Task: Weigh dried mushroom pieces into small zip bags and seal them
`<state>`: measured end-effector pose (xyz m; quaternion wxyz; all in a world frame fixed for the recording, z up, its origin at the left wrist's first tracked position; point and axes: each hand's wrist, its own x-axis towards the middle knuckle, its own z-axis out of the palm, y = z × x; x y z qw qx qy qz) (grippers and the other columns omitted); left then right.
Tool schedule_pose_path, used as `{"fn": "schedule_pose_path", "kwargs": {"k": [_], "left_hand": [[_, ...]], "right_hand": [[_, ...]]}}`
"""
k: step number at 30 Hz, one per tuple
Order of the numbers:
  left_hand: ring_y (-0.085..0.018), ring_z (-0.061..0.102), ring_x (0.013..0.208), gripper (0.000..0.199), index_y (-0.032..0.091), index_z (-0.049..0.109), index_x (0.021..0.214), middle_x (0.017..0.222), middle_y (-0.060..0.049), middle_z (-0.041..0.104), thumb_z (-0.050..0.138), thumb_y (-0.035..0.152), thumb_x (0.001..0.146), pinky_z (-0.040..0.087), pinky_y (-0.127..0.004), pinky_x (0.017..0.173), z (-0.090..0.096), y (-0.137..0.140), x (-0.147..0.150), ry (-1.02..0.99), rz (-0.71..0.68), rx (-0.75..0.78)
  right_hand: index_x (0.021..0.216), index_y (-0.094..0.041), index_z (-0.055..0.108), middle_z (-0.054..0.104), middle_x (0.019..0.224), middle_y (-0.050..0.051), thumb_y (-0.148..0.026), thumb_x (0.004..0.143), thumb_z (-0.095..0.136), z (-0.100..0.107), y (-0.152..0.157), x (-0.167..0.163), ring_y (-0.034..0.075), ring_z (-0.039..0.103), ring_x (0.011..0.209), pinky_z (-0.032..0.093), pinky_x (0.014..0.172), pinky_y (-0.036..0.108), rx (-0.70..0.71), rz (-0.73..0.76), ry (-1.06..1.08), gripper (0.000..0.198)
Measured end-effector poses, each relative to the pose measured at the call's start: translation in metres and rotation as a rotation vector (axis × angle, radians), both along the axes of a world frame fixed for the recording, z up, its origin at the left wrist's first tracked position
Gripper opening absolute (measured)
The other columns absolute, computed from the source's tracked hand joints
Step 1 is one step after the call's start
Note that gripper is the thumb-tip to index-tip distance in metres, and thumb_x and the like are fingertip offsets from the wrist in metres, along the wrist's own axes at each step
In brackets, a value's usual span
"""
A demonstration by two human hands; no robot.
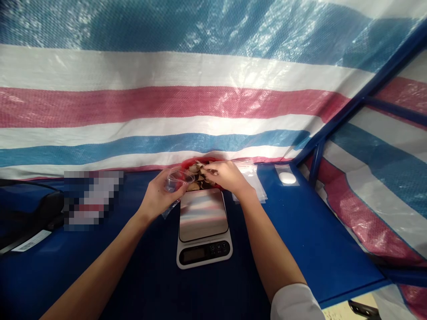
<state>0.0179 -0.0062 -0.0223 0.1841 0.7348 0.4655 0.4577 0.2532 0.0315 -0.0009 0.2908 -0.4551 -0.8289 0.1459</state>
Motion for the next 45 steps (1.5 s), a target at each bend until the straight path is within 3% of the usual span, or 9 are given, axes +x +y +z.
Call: {"fn": "schedule_pose_path", "kwargs": {"k": [8, 15, 20, 22, 25, 29, 36, 45], "left_hand": [[-0.027, 0.070, 0.108, 0.048, 0.023, 0.065, 0.124, 0.118, -0.007, 0.072, 0.075, 0.039, 0.080, 0.056, -0.043, 0.100, 0.003, -0.004, 0.004, 0.013, -0.038, -0.016], [-0.029, 0.069, 0.111, 0.042, 0.023, 0.067, 0.121, 0.123, -0.010, 0.071, 0.073, 0.038, 0.082, 0.055, -0.045, 0.101, 0.006, -0.007, 0.007, 0.020, -0.106, -0.036], [-0.028, 0.071, 0.105, 0.051, 0.022, 0.063, 0.130, 0.121, -0.010, 0.070, 0.072, 0.037, 0.082, 0.060, -0.043, 0.091, 0.007, -0.009, 0.009, 0.018, -0.150, -0.075], [-0.030, 0.070, 0.109, 0.053, 0.021, 0.062, 0.131, 0.124, -0.011, 0.069, 0.072, 0.036, 0.081, 0.059, -0.045, 0.095, 0.007, -0.009, 0.010, 0.009, -0.175, -0.071], [-0.032, 0.066, 0.118, 0.055, 0.021, 0.061, 0.132, 0.129, -0.012, 0.068, 0.074, 0.036, 0.080, 0.053, -0.049, 0.106, 0.006, -0.010, 0.011, 0.005, -0.223, -0.064], [-0.034, 0.063, 0.123, 0.054, 0.024, 0.062, 0.130, 0.133, -0.012, 0.066, 0.075, 0.034, 0.079, 0.052, -0.050, 0.107, 0.004, -0.011, 0.012, 0.007, -0.236, -0.102], [-0.032, 0.066, 0.119, 0.057, 0.023, 0.061, 0.132, 0.130, -0.012, 0.066, 0.076, 0.031, 0.078, 0.053, -0.047, 0.104, 0.000, -0.013, 0.014, 0.015, -0.259, -0.096], [-0.034, 0.051, 0.139, 0.083, 0.025, 0.048, 0.145, 0.148, -0.014, 0.053, 0.085, 0.041, 0.072, 0.044, -0.050, 0.114, -0.013, -0.012, 0.017, 0.083, -0.229, -0.098]], "right_hand": [[0.106, -0.025, 0.081, 0.081, 0.103, 0.002, -0.040, 0.089, 0.069, 0.008, -0.003, 0.016, 0.022, 0.076, 0.086, 0.058, 0.087, 0.035, -0.169, 0.009, 0.178, 0.026], [0.105, -0.023, 0.081, 0.080, 0.104, 0.004, -0.040, 0.081, 0.078, 0.026, -0.013, 0.023, 0.025, 0.075, 0.097, 0.060, 0.089, 0.038, -0.334, 0.150, 0.460, 0.030], [0.107, -0.022, 0.081, 0.080, 0.098, 0.004, -0.037, 0.080, 0.079, 0.031, -0.018, 0.016, 0.023, 0.075, 0.090, 0.061, 0.084, 0.037, -0.427, 0.248, 0.465, 0.031], [0.108, -0.022, 0.080, 0.080, 0.099, 0.004, -0.037, 0.080, 0.079, 0.031, -0.018, 0.013, 0.023, 0.075, 0.092, 0.061, 0.086, 0.037, -0.443, 0.289, 0.456, 0.032], [0.109, -0.021, 0.080, 0.080, 0.102, 0.004, -0.038, 0.082, 0.077, 0.031, -0.019, 0.009, 0.024, 0.074, 0.096, 0.059, 0.088, 0.037, -0.444, 0.332, 0.414, 0.032], [0.103, -0.022, 0.082, 0.080, 0.099, 0.004, -0.038, 0.083, 0.075, 0.034, -0.023, 0.000, 0.023, 0.073, 0.096, 0.058, 0.087, 0.035, -0.419, 0.343, 0.321, 0.027], [0.085, -0.023, 0.082, 0.071, 0.073, 0.000, -0.030, 0.090, 0.068, 0.037, -0.029, -0.017, 0.014, 0.059, 0.068, 0.051, 0.070, 0.028, -0.294, 0.304, 0.075, 0.016], [0.074, -0.025, 0.077, 0.068, 0.069, -0.002, -0.019, 0.088, 0.064, 0.037, -0.029, -0.021, 0.014, 0.056, 0.069, 0.049, 0.075, 0.030, -0.236, 0.274, -0.019, 0.020]]}}
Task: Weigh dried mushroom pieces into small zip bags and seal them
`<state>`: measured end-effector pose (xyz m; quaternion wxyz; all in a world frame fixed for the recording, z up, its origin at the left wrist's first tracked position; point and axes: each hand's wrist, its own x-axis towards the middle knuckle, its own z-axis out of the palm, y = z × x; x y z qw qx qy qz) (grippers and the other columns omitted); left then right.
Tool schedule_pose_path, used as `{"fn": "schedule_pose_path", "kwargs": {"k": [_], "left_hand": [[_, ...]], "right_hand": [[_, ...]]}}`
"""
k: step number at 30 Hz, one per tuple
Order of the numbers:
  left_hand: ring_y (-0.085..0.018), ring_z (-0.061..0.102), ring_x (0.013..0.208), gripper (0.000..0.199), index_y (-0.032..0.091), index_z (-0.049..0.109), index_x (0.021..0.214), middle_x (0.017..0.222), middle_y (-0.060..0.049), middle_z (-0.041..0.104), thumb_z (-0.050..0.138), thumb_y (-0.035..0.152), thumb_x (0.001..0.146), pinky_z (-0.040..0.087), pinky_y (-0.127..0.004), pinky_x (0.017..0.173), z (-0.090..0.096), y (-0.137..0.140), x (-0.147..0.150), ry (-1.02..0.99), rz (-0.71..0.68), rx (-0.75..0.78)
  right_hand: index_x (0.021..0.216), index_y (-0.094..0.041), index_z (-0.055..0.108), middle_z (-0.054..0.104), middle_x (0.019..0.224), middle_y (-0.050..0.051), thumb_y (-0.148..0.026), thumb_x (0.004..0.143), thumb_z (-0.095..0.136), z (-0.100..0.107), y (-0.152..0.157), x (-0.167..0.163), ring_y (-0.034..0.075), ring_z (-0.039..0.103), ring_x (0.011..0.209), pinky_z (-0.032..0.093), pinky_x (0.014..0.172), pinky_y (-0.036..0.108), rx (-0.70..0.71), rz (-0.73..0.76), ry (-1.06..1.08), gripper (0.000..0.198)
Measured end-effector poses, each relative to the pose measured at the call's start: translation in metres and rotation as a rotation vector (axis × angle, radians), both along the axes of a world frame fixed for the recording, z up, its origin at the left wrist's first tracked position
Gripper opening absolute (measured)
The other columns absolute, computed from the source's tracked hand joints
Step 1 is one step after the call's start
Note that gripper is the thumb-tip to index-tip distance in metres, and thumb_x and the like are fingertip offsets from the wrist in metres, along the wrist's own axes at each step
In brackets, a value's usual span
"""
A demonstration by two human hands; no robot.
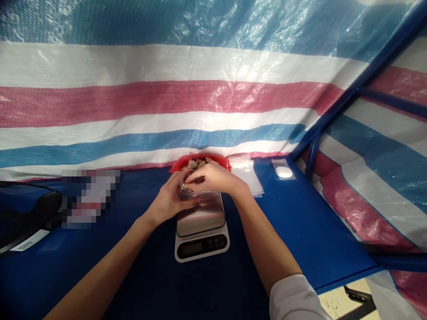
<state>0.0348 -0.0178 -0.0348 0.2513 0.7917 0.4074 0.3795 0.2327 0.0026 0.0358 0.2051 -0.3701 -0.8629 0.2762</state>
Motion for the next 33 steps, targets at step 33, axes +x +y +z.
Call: {"fn": "schedule_pose_path", "kwargs": {"k": [33], "left_hand": [[-0.028, 0.070, 0.107, 0.055, 0.021, 0.060, 0.130, 0.121, -0.010, 0.071, 0.074, 0.039, 0.080, 0.056, -0.043, 0.097, 0.017, 0.003, -0.009, -0.118, 0.196, 0.041]], "right_hand": [[0.104, -0.022, 0.081, 0.079, 0.100, 0.004, -0.031, 0.086, 0.072, -0.013, 0.012, 0.014, 0.020, 0.073, 0.086, 0.058, 0.080, 0.032, -0.134, -0.094, 0.422, 0.022]]}}
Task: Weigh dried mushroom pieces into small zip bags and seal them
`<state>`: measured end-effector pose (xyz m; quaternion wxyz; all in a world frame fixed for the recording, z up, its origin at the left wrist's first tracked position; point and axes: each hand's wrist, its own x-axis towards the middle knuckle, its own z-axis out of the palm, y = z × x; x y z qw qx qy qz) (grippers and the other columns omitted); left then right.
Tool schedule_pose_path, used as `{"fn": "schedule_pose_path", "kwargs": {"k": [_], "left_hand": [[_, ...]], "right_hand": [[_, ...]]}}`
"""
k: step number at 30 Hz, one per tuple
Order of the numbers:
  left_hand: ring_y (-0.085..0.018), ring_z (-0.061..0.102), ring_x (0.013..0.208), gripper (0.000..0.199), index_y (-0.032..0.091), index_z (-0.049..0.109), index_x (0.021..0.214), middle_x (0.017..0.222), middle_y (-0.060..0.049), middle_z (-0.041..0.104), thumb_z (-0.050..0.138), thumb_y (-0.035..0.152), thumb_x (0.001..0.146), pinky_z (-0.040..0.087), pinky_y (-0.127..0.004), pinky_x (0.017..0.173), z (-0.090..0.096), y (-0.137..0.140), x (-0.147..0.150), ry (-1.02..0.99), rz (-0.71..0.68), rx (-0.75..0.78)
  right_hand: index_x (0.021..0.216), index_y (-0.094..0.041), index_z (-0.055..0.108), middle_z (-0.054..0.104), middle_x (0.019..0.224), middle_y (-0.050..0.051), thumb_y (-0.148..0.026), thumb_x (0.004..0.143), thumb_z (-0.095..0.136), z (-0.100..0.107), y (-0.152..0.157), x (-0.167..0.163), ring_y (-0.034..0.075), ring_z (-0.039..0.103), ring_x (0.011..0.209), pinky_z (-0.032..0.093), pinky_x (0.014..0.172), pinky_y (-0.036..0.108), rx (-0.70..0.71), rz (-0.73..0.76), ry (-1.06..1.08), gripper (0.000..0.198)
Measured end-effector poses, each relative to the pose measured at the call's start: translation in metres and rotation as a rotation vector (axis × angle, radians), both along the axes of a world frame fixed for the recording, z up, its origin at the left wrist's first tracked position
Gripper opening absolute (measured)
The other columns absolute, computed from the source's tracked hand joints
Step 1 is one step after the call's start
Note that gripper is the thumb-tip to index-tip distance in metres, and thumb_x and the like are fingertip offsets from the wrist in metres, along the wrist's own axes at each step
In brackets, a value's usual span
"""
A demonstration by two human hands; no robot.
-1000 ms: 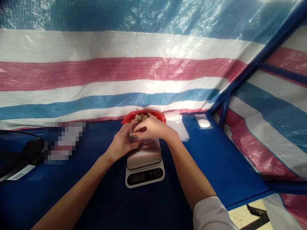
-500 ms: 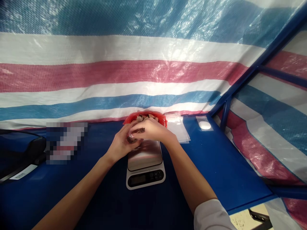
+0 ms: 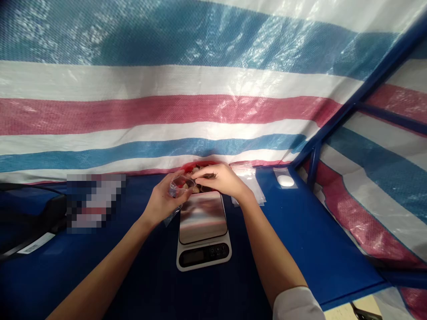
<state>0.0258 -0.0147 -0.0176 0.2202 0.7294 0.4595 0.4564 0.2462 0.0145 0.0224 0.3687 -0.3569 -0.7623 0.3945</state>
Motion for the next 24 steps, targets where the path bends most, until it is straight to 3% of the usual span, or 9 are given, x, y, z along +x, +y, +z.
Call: {"fn": "schedule_pose_path", "kwargs": {"k": [4, 14, 19, 24], "left_hand": [[-0.028, 0.070, 0.107, 0.057, 0.020, 0.062, 0.129, 0.117, -0.009, 0.073, 0.075, 0.045, 0.080, 0.055, -0.044, 0.098, 0.008, 0.003, -0.010, -0.035, -0.007, -0.072], [-0.029, 0.070, 0.104, 0.069, 0.015, 0.060, 0.132, 0.111, -0.011, 0.075, 0.078, 0.053, 0.077, 0.051, -0.048, 0.102, 0.017, 0.010, -0.032, -0.098, 0.002, -0.162], [-0.030, 0.071, 0.103, 0.066, 0.016, 0.062, 0.129, 0.111, -0.011, 0.075, 0.078, 0.055, 0.077, 0.053, -0.047, 0.099, 0.017, 0.011, -0.034, -0.074, -0.007, -0.158], [-0.029, 0.071, 0.104, 0.065, 0.018, 0.063, 0.131, 0.116, -0.011, 0.074, 0.077, 0.052, 0.078, 0.055, -0.045, 0.096, 0.014, 0.010, -0.029, -0.036, -0.078, -0.177]], "right_hand": [[0.105, -0.023, 0.081, 0.080, 0.095, 0.003, -0.032, 0.086, 0.071, -0.004, 0.005, 0.011, 0.019, 0.073, 0.078, 0.058, 0.077, 0.032, -0.030, -0.075, -0.064, 0.023], [0.101, -0.026, 0.081, 0.079, 0.098, 0.000, -0.016, 0.087, 0.066, -0.012, 0.014, 0.004, 0.017, 0.070, 0.084, 0.049, 0.077, 0.029, 0.139, -0.122, -0.442, 0.022], [0.094, -0.026, 0.081, 0.077, 0.097, 0.001, -0.020, 0.090, 0.064, -0.012, 0.013, -0.001, 0.017, 0.067, 0.085, 0.044, 0.071, 0.027, 0.268, -0.153, -0.587, 0.018], [0.095, -0.027, 0.080, 0.076, 0.106, 0.002, -0.025, 0.092, 0.062, -0.010, 0.009, -0.003, 0.019, 0.067, 0.090, 0.041, 0.066, 0.028, 0.305, -0.181, -0.737, 0.018]]}}
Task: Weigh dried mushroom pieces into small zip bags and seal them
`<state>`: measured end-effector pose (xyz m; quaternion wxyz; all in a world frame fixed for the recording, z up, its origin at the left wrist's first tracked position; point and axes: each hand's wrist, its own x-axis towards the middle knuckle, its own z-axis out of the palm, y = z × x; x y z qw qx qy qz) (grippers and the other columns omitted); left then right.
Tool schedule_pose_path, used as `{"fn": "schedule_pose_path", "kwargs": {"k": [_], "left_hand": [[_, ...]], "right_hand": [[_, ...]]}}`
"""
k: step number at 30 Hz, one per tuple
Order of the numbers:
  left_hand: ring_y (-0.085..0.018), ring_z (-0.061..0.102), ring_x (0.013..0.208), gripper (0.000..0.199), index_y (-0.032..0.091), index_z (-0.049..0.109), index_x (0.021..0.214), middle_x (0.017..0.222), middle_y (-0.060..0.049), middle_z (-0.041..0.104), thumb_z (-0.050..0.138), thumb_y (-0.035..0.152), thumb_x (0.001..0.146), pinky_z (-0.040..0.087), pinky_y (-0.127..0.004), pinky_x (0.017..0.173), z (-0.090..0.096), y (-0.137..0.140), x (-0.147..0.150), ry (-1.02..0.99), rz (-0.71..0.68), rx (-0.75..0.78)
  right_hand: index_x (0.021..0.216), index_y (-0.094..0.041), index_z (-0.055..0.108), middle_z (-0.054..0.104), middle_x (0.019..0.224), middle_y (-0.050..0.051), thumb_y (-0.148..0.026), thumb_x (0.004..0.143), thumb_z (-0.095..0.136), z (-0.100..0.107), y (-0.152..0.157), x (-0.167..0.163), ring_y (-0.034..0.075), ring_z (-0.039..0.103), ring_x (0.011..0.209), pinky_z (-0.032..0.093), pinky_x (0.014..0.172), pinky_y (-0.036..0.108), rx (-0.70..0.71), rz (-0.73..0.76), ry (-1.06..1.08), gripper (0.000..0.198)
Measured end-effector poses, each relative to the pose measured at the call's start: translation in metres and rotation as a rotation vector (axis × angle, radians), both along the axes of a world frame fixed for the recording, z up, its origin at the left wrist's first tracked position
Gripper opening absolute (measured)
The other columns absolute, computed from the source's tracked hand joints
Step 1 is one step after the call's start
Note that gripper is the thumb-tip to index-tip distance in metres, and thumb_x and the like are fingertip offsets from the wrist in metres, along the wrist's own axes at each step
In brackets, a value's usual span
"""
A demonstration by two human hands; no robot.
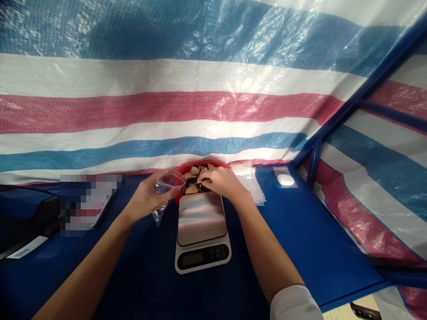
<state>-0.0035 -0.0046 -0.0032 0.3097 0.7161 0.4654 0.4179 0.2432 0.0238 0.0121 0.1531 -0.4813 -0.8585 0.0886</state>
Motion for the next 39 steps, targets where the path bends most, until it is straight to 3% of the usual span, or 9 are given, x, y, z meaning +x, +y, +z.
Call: {"fn": "schedule_pose_path", "kwargs": {"k": [8, 18, 39], "left_hand": [[-0.029, 0.071, 0.105, 0.059, 0.020, 0.065, 0.128, 0.113, -0.009, 0.076, 0.076, 0.052, 0.080, 0.054, -0.045, 0.099, 0.001, 0.001, -0.005, 0.016, 0.022, 0.011], [-0.029, 0.069, 0.107, 0.060, 0.020, 0.066, 0.128, 0.116, -0.010, 0.074, 0.077, 0.052, 0.079, 0.053, -0.045, 0.100, -0.001, 0.002, -0.007, 0.018, 0.029, 0.002], [-0.031, 0.069, 0.107, 0.066, 0.019, 0.065, 0.131, 0.118, -0.011, 0.074, 0.077, 0.057, 0.077, 0.054, -0.047, 0.098, 0.002, 0.000, -0.005, 0.014, 0.009, -0.030]], "right_hand": [[0.111, -0.027, 0.076, 0.075, 0.115, 0.006, -0.034, 0.098, 0.051, -0.013, -0.007, -0.027, 0.025, 0.063, 0.111, 0.046, 0.073, 0.032, 0.056, -0.122, -0.150, 0.029], [0.108, -0.025, 0.076, 0.074, 0.116, 0.007, -0.033, 0.098, 0.049, -0.021, -0.006, -0.037, 0.027, 0.062, 0.111, 0.045, 0.070, 0.033, 0.029, -0.200, -0.210, 0.030], [0.101, -0.023, 0.077, 0.071, 0.111, 0.007, -0.030, 0.091, 0.065, -0.025, 0.003, -0.021, 0.021, 0.065, 0.096, 0.047, 0.073, 0.030, 0.015, -0.133, 0.135, 0.017]]}}
